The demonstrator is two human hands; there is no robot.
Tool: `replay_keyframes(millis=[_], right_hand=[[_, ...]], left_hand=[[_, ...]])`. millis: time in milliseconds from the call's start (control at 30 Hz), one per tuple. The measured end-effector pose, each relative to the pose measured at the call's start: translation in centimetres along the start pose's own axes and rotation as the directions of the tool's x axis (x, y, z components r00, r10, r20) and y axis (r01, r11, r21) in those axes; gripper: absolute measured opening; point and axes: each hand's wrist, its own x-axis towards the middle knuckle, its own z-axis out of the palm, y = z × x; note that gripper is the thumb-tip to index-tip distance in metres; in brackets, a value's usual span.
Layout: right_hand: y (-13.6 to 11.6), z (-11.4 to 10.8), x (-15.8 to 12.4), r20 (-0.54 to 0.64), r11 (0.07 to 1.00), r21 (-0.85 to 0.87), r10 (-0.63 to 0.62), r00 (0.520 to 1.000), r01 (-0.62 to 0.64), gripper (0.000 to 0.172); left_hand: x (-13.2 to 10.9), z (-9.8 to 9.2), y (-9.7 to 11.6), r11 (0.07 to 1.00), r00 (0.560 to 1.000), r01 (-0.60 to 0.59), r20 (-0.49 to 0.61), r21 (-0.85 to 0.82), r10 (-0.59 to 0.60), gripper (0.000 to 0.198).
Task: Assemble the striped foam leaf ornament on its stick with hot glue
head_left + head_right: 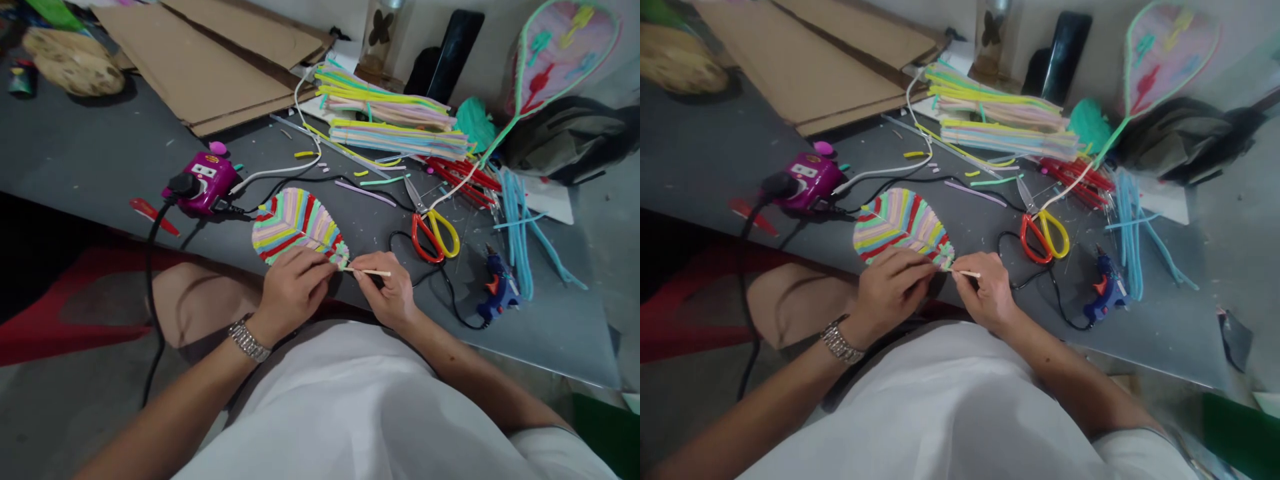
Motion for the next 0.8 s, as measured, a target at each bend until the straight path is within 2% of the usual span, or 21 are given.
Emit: replay_keyframes(millis=[133, 200, 300, 400, 500, 800], right_hand=[[0.0, 0.0, 0.0, 0.023, 0.999, -0.024, -0.044, 0.999, 0.045, 0.010], [0.0, 0.1, 0.0, 0.003, 1.000, -0.005, -0.023, 1.000, 0.023, 0.010], [0.1, 0.2, 0.2, -0.027, 0.992, 0.060, 0.116, 0.993, -0.115, 0.008], [0.2, 0.2, 0.4, -0.014, 0.954, 0.136, 0.270, 0.963, -0.266, 0.009], [0.2, 0.2, 0.7, -0.007, 0.902, 0.242, 0.369, 0.930, -0.356, 0.014], [-0.3, 0.3, 1.0, -0.070, 0.843, 0.342, 0.463, 0.883, -0.415, 0.021]], left_hand=[[-1.2, 0.5, -0.1, 0.992, 0.996, -0.086, 0.022, 0.091, 0.084, 0.023], [-1.5, 0.7, -0.2, 0.991, 0.995, -0.096, 0.014, 0.092, 0.095, 0.026], [-1.6, 0.9, -0.3, 0.991, 0.994, -0.112, 0.022, 0.075, 0.111, 0.029], [-1.7, 0.8, -0.4, 0.991, 0.993, -0.111, 0.052, 0.069, 0.107, 0.031], [-1.7, 0.6, -0.4, 0.992, 0.991, -0.108, 0.084, 0.070, 0.102, 0.032], [-1.3, 0.4, 0.2, 0.966, 0.983, -0.177, 0.090, 0.188, 0.162, 0.027]])
